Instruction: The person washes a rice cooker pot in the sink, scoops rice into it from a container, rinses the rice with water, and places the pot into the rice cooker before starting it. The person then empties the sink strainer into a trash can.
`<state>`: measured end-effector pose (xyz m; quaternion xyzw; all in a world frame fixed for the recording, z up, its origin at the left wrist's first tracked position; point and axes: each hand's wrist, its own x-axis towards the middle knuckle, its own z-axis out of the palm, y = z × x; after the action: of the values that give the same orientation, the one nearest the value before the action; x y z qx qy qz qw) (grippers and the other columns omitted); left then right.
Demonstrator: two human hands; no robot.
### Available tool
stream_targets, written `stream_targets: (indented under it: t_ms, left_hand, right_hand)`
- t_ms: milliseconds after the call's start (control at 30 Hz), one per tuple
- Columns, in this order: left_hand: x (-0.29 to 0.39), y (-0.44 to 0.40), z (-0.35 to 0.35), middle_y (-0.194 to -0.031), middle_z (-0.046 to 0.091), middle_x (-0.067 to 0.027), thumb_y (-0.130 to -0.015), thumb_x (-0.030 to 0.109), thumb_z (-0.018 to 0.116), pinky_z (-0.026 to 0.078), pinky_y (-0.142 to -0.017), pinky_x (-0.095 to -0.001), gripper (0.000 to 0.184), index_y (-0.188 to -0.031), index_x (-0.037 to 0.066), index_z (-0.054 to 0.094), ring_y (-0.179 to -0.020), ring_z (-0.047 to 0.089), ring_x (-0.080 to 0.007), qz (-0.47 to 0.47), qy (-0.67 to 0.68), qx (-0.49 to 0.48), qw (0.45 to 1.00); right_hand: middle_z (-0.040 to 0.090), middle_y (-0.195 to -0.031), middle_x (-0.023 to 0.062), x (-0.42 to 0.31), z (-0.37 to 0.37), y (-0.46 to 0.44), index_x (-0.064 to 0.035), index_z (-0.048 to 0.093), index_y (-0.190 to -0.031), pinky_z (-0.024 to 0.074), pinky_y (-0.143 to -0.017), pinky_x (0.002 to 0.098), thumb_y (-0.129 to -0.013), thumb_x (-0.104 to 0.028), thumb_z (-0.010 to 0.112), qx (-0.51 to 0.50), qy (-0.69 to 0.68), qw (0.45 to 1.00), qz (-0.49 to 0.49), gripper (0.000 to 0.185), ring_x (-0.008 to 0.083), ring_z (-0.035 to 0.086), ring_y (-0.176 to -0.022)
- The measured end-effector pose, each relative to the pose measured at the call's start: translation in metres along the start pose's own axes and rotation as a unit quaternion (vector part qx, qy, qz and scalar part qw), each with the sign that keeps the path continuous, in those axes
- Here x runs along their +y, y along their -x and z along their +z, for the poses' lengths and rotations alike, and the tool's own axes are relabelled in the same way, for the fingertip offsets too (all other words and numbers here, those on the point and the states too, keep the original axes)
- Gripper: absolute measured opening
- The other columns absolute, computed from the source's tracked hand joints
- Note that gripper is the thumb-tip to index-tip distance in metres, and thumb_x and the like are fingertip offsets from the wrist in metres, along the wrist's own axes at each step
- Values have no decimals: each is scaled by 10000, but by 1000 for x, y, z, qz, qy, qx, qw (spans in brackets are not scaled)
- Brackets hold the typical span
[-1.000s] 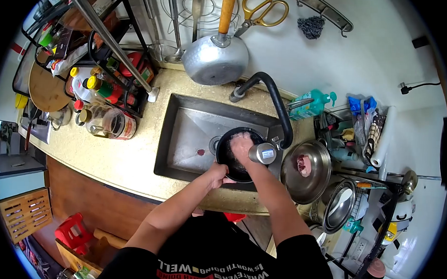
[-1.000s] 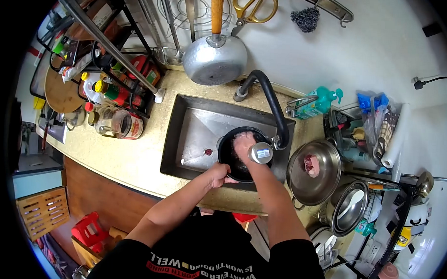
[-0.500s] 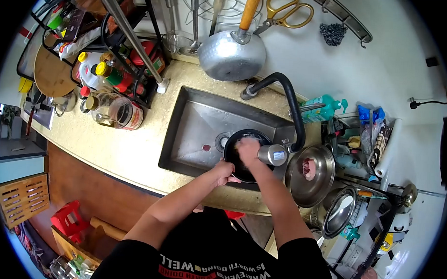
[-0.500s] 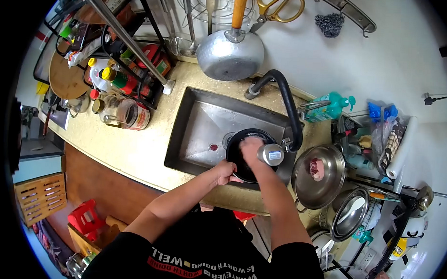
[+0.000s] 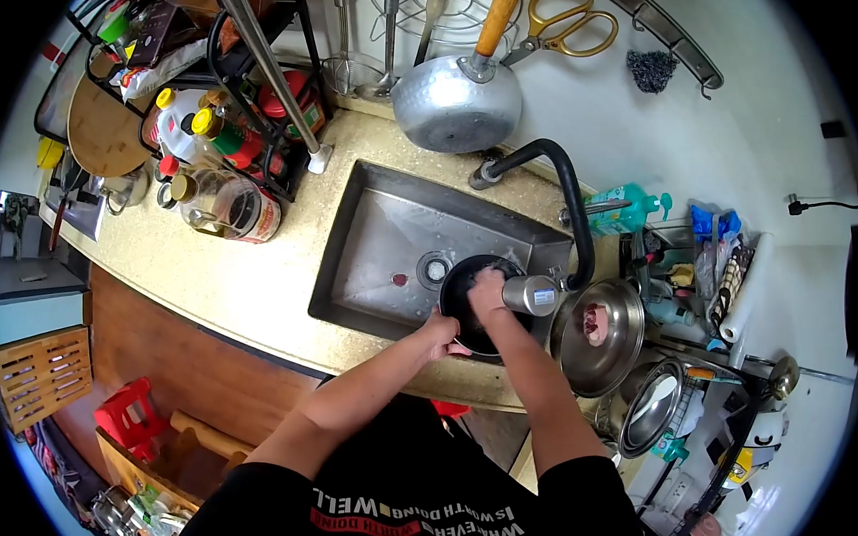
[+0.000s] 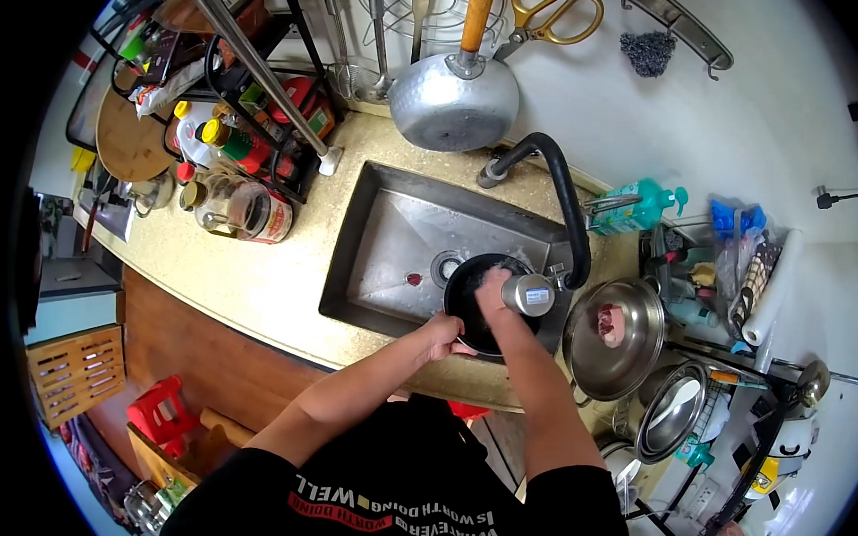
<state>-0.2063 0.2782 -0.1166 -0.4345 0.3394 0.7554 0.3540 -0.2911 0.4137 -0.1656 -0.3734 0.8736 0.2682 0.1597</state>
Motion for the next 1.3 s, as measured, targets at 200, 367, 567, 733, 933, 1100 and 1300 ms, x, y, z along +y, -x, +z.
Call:
stream_targets:
  t_ms: [200,367,567,733,933,1100,1300]
  left_hand:
    - [10,-13,-17,-1256,470,-194,-815,-82,454,602,-555,-587,629,-1370,151,270,-979,602,-445,52,-10,-26,998]
    - [-4,-22,-28,-1221,479,-194,-805,-114,428,605,-621,-611,580,-1327,123,340,-933,614,-445,-37,22,-82,996]
    - [30,4,-30,-1203,522,-211,-829,-68,437,613,-557,-547,614,-1400,81,267,-896,641,-423,43,-50,20,998]
    - [74,36,-33,-1304,478,-269,-807,-16,513,593,-662,-490,862,-1528,152,71,-939,644,-451,225,-369,145,890]
    - [114,62,-61,-1433,346,-316,-756,-29,563,537,-759,-502,975,-1551,239,66,-859,624,-494,432,-583,264,635]
    - [147,83,-89,-1497,324,-278,-701,-61,556,549,-605,-439,940,-1531,254,247,-725,664,-398,521,-630,290,497]
    - [163,105,-97,-1509,349,-217,-672,-95,576,562,-605,-400,871,-1477,181,389,-789,667,-384,663,-563,259,420]
  right_hand:
    - [691,-1053,203,-2,-28,37,3,702,-1042,516,-843,426,-788,-209,601,-302,-427,851,-46,346,350,658,-1017]
    - [627,-1051,129,-19,-50,5,-21,704,-941,481,-832,420,-740,-144,659,115,-364,917,-116,239,323,582,-1043]
    - [619,-992,75,38,-59,21,-90,736,-815,423,-786,371,-766,-175,614,171,-35,984,-38,156,247,530,-998]
    - [676,-941,123,-9,-64,39,-12,677,-799,501,-754,352,-804,-62,600,-131,-511,849,-31,92,247,625,-824]
    - [653,-1020,67,-22,-30,41,-53,590,-1117,539,-780,346,-866,-75,566,29,-989,98,107,253,201,650,-890]
    - [661,-1143,60,-2,27,33,-157,601,-1188,514,-894,477,-925,-438,575,52,-981,-72,173,385,265,637,-1029]
    - [643,-1136,81,12,-22,32,-160,590,-1176,516,-878,515,-903,-290,647,61,-966,-114,226,308,297,638,-997]
